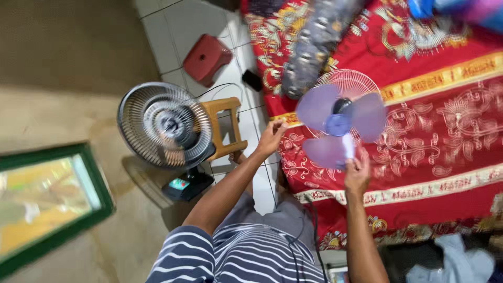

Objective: The person assembles an electric fan by hand. They attach the fan blades to the motor hub, then fit the front and rear wire cages onto the fan head, securing the assembly.

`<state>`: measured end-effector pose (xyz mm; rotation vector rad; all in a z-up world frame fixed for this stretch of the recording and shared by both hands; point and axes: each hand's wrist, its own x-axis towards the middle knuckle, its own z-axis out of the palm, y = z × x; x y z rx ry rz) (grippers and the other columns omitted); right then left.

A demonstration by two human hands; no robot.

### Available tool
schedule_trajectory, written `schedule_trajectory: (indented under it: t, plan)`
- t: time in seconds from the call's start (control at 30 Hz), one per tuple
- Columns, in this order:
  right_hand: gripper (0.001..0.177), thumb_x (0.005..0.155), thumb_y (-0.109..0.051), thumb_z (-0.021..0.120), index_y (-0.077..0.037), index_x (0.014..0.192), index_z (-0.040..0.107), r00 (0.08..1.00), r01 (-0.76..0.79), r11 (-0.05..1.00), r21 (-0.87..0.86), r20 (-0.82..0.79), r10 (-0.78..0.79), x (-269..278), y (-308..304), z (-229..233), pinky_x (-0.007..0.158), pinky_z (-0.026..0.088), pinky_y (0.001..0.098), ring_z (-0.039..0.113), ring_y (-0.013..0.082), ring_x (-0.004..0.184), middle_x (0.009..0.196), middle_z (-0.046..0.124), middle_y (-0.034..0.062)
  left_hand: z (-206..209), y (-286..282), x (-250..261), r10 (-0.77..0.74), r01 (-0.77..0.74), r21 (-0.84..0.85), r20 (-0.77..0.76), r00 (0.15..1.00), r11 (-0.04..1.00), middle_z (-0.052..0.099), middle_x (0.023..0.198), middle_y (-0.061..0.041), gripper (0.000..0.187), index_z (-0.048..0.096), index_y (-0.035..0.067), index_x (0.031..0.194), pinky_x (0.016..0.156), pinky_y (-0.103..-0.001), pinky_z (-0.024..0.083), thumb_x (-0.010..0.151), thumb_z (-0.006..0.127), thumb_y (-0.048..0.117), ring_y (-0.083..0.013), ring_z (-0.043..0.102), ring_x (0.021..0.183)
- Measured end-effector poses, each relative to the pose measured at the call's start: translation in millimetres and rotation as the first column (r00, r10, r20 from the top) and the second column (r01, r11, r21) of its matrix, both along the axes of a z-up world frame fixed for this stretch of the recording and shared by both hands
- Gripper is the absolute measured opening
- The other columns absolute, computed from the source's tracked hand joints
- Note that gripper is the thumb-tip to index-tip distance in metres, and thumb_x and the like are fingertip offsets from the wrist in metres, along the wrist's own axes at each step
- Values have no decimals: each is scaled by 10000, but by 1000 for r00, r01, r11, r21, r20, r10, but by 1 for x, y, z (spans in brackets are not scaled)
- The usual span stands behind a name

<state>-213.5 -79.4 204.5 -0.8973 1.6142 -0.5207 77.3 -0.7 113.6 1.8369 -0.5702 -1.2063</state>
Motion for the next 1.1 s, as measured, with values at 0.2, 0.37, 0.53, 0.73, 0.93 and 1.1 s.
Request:
schedule_trajectory:
  t: [0.2, 0.37, 0.53, 0.73, 0.93, 1.1]
  plan:
    - [382, 1004, -66, 656, 0, 1370, 571, 848, -460, 851, -254, 159, 505, 148, 7, 18, 1040, 527, 328, 644, 212, 1220, 1304, 663, 165, 47, 95, 119, 491, -490, -60, -5, 871, 870, 659, 1214, -107, 547, 564, 38, 1362, 824, -321, 584, 968, 650, 409, -178, 648, 1022]
    - [364, 983, -34, 640, -10, 1346, 625, 609, -659, 620, -426, 182, 772, 275, 20, 40, 1034, 515, 322, 662, 193, 1203, 1267, 697, 107, 91, 196, 206, 735, -729, -131, 5, 678, 672, 654, 1227, -105, 468, 577, 34, 1330, 892, -351, 571, 965, 690, 303, -185, 649, 1063]
    - [305, 996, -24, 620, -49, 1294, 676, 448, -780, 395, -486, 9, 894, 372, 49, 56, 930, 545, 297, 719, 164, 1060, 1158, 760, 99, 134, 257, 236, 652, -646, -309, 647, 395, 698, 499, 1397, -225, 586, 520, 20, 1343, 1113, -464, 423, 855, 820, 141, -359, 486, 1310]
    - [309, 1016, -56, 589, -122, 1303, 681, 279, -882, 238, -406, -43, 959, 443, 78, 43, 762, 606, 286, 765, 141, 817, 1013, 785, 86, 167, 272, 260, 470, -567, -221, 814, 340, 793, 478, 1463, -183, 488, 618, 88, 1261, 1085, -514, 390, 839, 839, 194, -357, 490, 1275]
    - [290, 1033, -72, 587, -113, 1309, 665, 240, -906, 198, -374, -70, 968, 476, 94, 25, 721, 614, 293, 770, 138, 777, 1009, 784, 82, 155, 270, 278, 351, -476, -105, 814, 463, 873, 548, 1395, -104, 521, 630, 136, 1282, 1051, -488, 408, 828, 849, 266, -350, 523, 1256]
    - [297, 1031, -63, 581, -87, 1316, 661, 237, -901, 211, -379, -22, 971, 480, 97, 19, 741, 615, 286, 765, 140, 810, 1010, 774, 98, 134, 260, 288, 338, -476, -32, 747, 573, 879, 581, 1383, -135, 704, 520, 63, 1408, 998, -464, 416, 821, 833, 295, -348, 540, 1204]
